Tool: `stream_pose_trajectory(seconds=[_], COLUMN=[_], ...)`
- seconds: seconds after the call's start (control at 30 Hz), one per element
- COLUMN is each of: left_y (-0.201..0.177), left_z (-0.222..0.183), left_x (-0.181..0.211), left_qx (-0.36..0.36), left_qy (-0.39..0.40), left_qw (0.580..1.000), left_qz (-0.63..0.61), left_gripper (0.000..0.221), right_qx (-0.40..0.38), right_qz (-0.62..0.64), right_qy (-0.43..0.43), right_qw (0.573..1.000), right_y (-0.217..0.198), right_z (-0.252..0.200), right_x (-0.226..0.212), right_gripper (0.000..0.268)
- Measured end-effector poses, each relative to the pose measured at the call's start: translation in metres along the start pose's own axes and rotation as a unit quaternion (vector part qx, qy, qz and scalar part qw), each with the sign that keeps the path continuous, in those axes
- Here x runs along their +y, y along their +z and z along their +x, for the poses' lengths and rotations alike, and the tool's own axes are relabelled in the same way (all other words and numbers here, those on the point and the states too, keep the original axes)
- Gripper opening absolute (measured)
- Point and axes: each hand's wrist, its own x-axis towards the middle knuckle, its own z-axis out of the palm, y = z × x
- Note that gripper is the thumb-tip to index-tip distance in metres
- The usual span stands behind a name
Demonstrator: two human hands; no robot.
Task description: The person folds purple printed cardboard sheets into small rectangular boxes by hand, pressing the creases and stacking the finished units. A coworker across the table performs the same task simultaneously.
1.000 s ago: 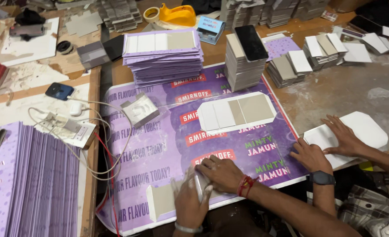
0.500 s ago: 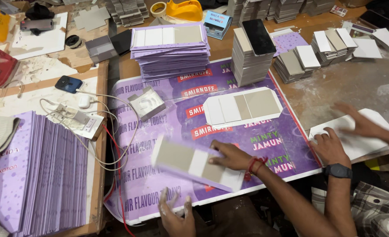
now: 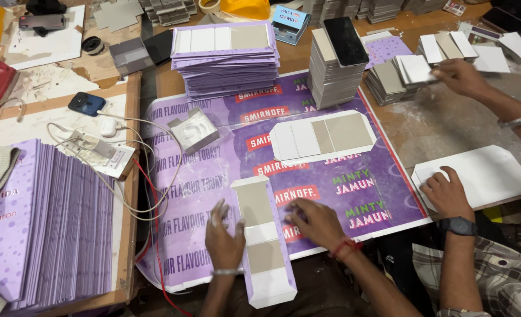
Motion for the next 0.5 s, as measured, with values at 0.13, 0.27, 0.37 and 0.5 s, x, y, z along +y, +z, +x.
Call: stream_pose_trajectory(seconds=[0.13,0.27,0.37,0.5], left_y=[0.011,0.015,0.019,0.024], left_z=[0.03,0.039,0.04,0.042], left_x=[-0.003,-0.006,-0.01,-0.014], left_qx=[-0.038,-0.045,-0.047,-0.029], left_qy=[-0.028,0.02,0.027,0.025], left_qw=[0.999,0.996,0.995,0.998], left_qz=[0.024,0.076,0.08,0.057], left_gripper=[0.074,0.075,0.079,0.088], right_qx=[0.035,0.049,0.062,0.005], right_qz=[-0.042,-0.087,-0.105,-0.103], right_qy=[-0.088,-0.096,-0.118,-0.111], right_qw=[0.995,0.99,0.985,0.988], right_y=[0.002,0.013,0.017,0.012], right_z=[0.032,0.049,0.051,0.059], right_x=[-0.011,-0.017,-0.015,-0.013], right_gripper=[0.027,0.032,0.037,0.052])
